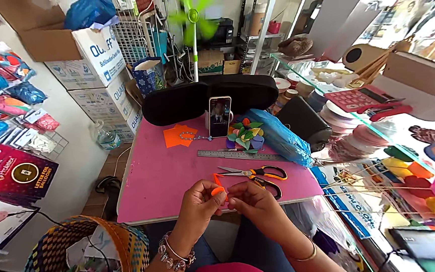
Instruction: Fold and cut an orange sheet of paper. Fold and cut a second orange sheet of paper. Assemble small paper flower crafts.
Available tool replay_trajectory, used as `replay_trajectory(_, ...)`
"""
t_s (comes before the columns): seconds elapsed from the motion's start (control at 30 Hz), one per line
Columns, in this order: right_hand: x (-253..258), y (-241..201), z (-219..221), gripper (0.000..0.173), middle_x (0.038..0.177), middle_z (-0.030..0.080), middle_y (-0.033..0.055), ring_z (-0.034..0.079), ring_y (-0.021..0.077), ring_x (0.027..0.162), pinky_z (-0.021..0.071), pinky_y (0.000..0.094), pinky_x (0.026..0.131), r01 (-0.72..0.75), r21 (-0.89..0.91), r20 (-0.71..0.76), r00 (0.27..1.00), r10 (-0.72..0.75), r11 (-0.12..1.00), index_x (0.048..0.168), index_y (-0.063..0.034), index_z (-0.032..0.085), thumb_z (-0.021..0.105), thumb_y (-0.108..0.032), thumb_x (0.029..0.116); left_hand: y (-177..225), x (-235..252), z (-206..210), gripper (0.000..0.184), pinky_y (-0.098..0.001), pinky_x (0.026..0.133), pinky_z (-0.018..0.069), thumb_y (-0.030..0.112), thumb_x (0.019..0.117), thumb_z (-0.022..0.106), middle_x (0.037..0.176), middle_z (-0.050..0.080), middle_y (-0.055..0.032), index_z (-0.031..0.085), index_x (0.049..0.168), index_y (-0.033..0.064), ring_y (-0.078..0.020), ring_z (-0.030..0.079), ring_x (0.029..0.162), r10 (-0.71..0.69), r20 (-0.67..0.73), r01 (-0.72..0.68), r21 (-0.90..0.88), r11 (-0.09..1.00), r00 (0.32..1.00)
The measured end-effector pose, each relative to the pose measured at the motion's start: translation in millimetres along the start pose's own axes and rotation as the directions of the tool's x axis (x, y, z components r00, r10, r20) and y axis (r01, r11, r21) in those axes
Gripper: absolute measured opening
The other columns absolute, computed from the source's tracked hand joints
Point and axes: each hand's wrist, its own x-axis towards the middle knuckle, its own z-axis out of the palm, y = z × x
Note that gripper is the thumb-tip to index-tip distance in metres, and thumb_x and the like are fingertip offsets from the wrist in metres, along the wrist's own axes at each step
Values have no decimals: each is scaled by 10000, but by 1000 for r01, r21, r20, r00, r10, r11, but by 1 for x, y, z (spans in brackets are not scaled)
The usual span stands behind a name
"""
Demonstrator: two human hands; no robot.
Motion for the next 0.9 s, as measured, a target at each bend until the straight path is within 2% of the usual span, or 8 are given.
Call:
replay_trajectory(0.1,6,-5,3,115,893,740,-6,707,57,758,601,207,684,-34,55,-15,999,35,998,1056,-35,685,683,-41,941,-1,-2,-2,79,-236,597,608,29,924,697,840,712,-24,649,986,38,-87,705,686,-12,8,12,-11,1000,1000)
replay_trajectory(0.37,12,-3,-1,176,917,738,-15,704,46,771,601,210,701,-96,70,108,990,88,993,1077,-37,672,715,-24,906,-7,-1,-3,88,-217,595,597,6,908,705,833,721,-21,651,967,42,-75,700,678,-20,7,20,-17,1000,1000)
replay_trajectory(0.43,19,-2,-7,140,880,728,-22,692,43,745,590,207,683,-142,38,140,981,135,989,1047,-36,674,705,-22,911,-9,-1,-2,121,-220,593,595,18,916,702,875,723,-37,652,1026,28,-89,706,705,-36,0,36,-10,999,999)
replay_trajectory(0.5,34,-7,-19,129,870,718,-7,689,56,745,590,225,688,-197,-64,160,966,205,978,1047,-20,671,698,-46,924,-10,1,-3,257,-231,595,596,55,921,702,976,709,-55,629,1164,12,-111,705,754,-52,3,52,11,999,999)
replay_trajectory(0.57,57,-17,-34,173,902,703,42,677,84,766,582,262,713,-207,-219,72,971,228,953,1085,25,669,679,-68,939,-11,3,-5,380,-236,594,599,88,922,702,1031,682,-47,579,1271,6,-114,699,772,-58,9,58,52,997,998)
replay_trajectory(0.7,99,-10,-71,295,1069,712,166,706,232,898,585,435,826,-247,-422,-369,926,83,872,1208,42,645,652,-165,998,-15,3,-8,413,-233,610,601,124,911,725,1113,657,-63,584,1281,7,-103,692,784,-34,-1,33,181,983,999)
replay_trajectory(0.8,91,1,-82,362,1192,682,210,705,277,968,568,461,886,-283,-554,-478,878,-22,783,1287,31,628,590,-231,1040,-26,9,-14,424,-243,736,579,269,923,726,1222,639,-86,642,1281,58,-113,668,958,82,25,-82,559,825,996)
replay_trajectory(0.9,58,27,-82,366,1240,674,207,674,312,1110,547,467,960,-253,-701,-392,918,-65,666,1262,17,667,566,-255,1038,-37,20,-13,426,-494,959,542,229,962,685,1370,619,-180,650,1364,92,-342,629,1207,168,113,-183,850,493,979)
